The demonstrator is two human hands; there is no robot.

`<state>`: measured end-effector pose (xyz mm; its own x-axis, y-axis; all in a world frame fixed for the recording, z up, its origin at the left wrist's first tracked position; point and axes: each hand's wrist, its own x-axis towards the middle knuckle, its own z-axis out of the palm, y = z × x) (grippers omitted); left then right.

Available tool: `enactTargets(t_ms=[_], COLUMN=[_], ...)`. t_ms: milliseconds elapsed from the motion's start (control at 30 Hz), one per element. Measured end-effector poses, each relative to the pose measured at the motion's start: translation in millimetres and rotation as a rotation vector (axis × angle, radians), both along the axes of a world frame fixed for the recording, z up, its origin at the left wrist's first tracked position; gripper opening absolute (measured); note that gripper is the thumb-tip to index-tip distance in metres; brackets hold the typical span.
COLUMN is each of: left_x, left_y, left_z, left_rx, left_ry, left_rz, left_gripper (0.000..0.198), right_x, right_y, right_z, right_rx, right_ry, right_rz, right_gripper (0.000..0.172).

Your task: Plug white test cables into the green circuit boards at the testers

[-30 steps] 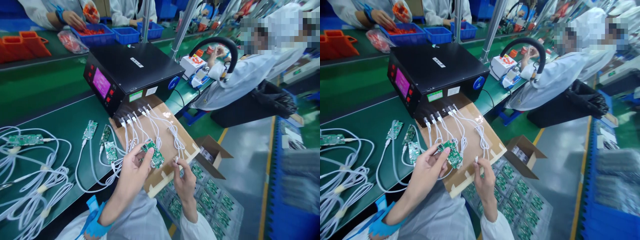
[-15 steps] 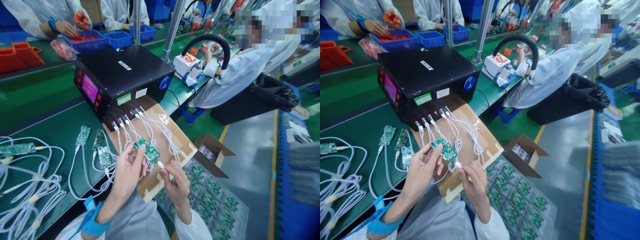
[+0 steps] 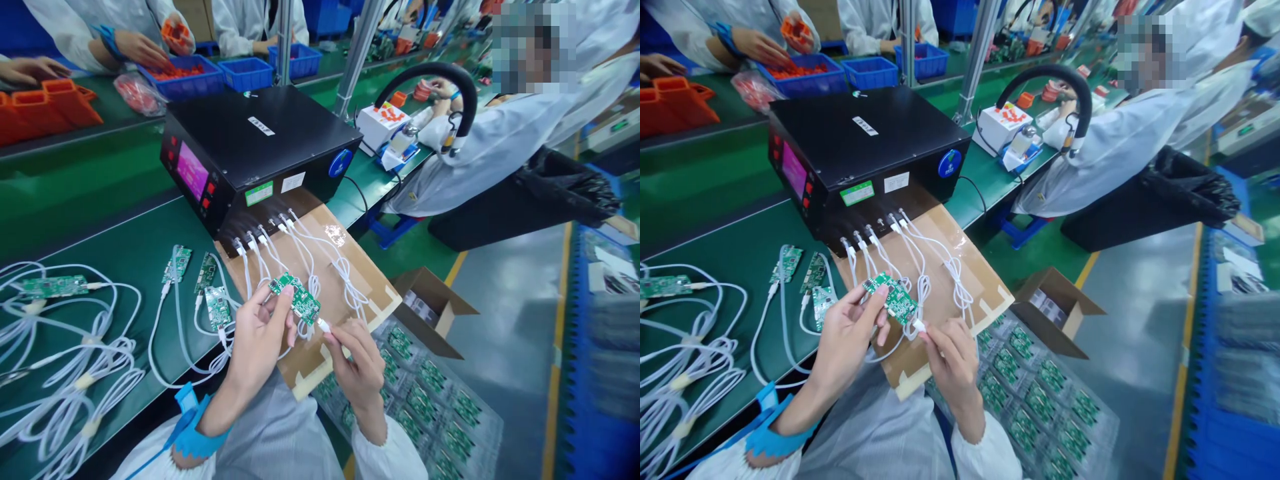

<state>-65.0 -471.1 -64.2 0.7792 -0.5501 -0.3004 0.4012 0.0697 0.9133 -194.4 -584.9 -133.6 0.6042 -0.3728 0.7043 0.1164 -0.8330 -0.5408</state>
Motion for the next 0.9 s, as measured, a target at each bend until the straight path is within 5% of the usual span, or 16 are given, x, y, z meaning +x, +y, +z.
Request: enactTargets(t_ms=[900], left_x=[-2.2], left_y=[1.2], left_z=[-5.0], left_rx=[-0.066], left_ry=[0.113], left_rz=[0.005], left_gripper=[0.034], right_x=[0.4], right_y=[5.8], right_z=[-0.7], right_rx=[0.018], right_ry=[-0.027], right_rz=[-0.033], right_gripper=[0.027])
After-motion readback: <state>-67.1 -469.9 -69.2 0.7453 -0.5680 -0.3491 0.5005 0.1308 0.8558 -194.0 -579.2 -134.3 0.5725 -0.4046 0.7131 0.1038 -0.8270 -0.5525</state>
